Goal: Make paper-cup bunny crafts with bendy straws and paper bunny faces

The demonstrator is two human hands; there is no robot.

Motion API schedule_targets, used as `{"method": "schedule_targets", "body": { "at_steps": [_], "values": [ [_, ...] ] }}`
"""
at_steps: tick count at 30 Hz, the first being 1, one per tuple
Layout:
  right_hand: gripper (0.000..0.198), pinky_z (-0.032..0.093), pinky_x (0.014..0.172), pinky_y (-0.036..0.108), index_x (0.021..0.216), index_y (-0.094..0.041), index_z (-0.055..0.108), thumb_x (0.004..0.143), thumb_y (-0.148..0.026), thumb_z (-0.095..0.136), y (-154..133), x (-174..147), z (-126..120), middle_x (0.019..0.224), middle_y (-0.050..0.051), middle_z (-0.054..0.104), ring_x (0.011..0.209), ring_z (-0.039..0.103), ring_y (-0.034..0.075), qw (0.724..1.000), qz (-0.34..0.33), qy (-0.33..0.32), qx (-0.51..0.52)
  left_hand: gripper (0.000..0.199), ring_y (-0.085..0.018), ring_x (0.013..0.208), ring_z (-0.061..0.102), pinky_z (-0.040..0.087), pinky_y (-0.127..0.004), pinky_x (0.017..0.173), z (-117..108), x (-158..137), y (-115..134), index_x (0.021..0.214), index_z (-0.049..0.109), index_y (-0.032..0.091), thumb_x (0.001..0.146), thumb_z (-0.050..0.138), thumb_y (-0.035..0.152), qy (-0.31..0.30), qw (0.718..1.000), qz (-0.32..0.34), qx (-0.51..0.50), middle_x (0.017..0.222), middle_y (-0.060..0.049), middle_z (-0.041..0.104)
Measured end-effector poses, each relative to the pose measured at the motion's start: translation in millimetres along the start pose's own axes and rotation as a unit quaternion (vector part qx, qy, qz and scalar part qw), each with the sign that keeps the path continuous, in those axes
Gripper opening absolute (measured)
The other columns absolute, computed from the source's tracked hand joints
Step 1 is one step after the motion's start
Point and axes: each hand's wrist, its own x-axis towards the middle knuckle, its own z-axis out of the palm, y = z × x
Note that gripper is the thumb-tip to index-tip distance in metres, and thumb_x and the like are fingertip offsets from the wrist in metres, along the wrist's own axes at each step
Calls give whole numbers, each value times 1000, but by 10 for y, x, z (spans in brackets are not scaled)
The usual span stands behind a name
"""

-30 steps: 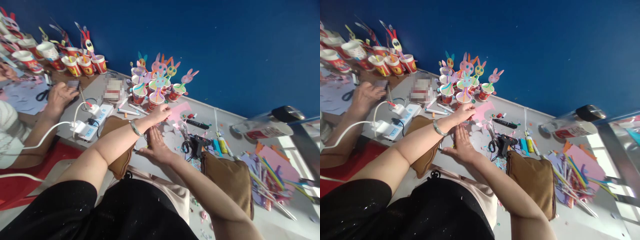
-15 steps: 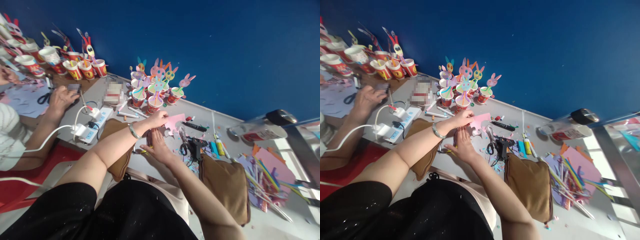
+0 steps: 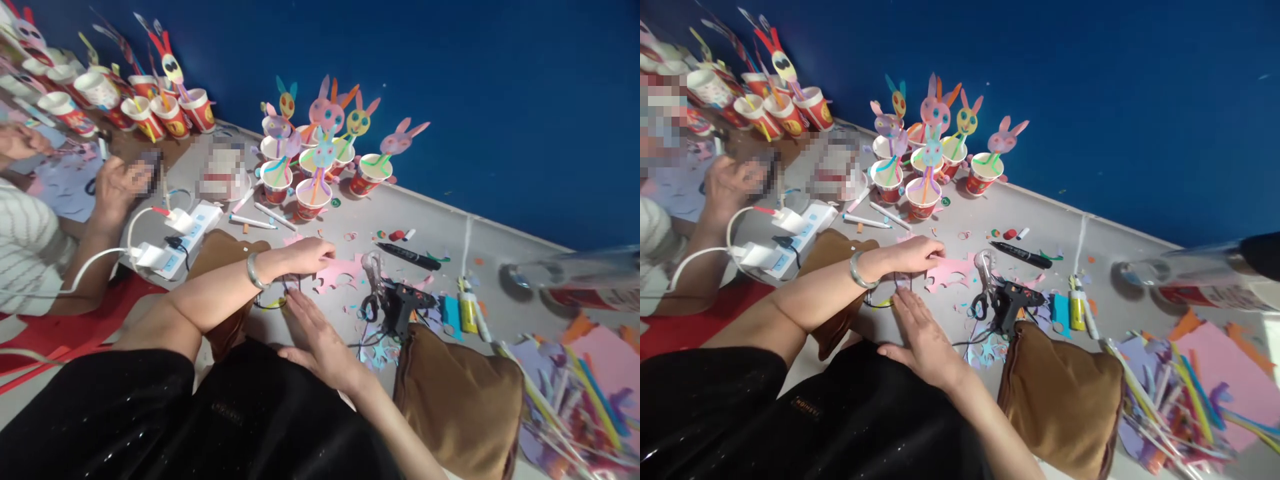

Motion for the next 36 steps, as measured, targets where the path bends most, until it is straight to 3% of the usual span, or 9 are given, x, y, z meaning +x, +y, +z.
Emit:
{"method": "schedule_targets", "body": {
  "at_steps": [3,5,9,13,20,23,27,30,36],
  "values": [
    [51,54,106,46,146,-20,51,99,-37,62,79,-211,-217,139,16,65,131,60,28,998,32,52,13,16,-12,67,54,36,-27,65,-10,-15,13,83,67,17,81,54,8,-37,999,-6,29,77,-3,68],
    [31,57,95,44,128,-19,62,99,-30,62,151,-306,-302,115,12,73,109,69,26,996,39,83,-11,16,-12,68,54,36,-27,65,-15,-21,12,86,68,17,82,54,9,-44,998,-15,34,78,-4,69],
    [10,56,80,41,102,-18,66,99,-27,61,263,-334,-360,91,9,73,87,68,24,995,20,91,-45,14,-13,69,55,34,-26,64,-4,-35,-18,85,68,17,82,55,12,-53,997,-23,44,79,-3,69],
    [8,55,78,38,101,-19,65,100,-24,60,278,-262,-377,90,8,73,86,69,22,995,8,86,-49,16,-14,72,59,34,-27,65,22,-52,-56,87,70,18,84,55,15,-69,995,-8,69,82,-5,72],
    [14,54,83,36,109,-20,68,100,-19,57,139,-189,-317,97,7,75,91,69,20,994,-30,82,-61,14,-18,77,63,35,-29,65,15,-58,-24,90,71,20,82,60,15,-89,988,24,122,86,-5,73],
    [22,53,96,47,119,-19,68,101,-25,56,151,-184,-225,115,13,73,110,67,27,984,11,111,-138,12,-19,76,63,35,-29,64,21,-46,2,89,70,20,81,62,16,-75,988,17,132,82,-5,72],
    [56,41,115,60,144,-14,54,100,-48,55,262,-185,-70,145,22,59,139,52,36,966,75,111,-224,23,-20,80,63,35,-28,65,34,-41,21,102,67,20,79,67,20,-49,987,7,156,88,-5,72],
    [71,37,119,63,149,-9,49,98,-58,53,322,-189,21,150,25,54,143,48,39,956,96,104,-256,22,-20,76,61,35,-29,65,7,-72,78,104,66,19,83,66,25,-43,986,1,164,85,-6,71],
    [76,38,118,64,154,-10,43,97,-60,52,338,-179,95,157,25,46,146,44,40,957,123,106,-242,24,-21,77,63,38,-31,69,-71,-171,168,105,68,15,92,48,15,-33,972,-24,233,88,-11,72]
  ]
}}
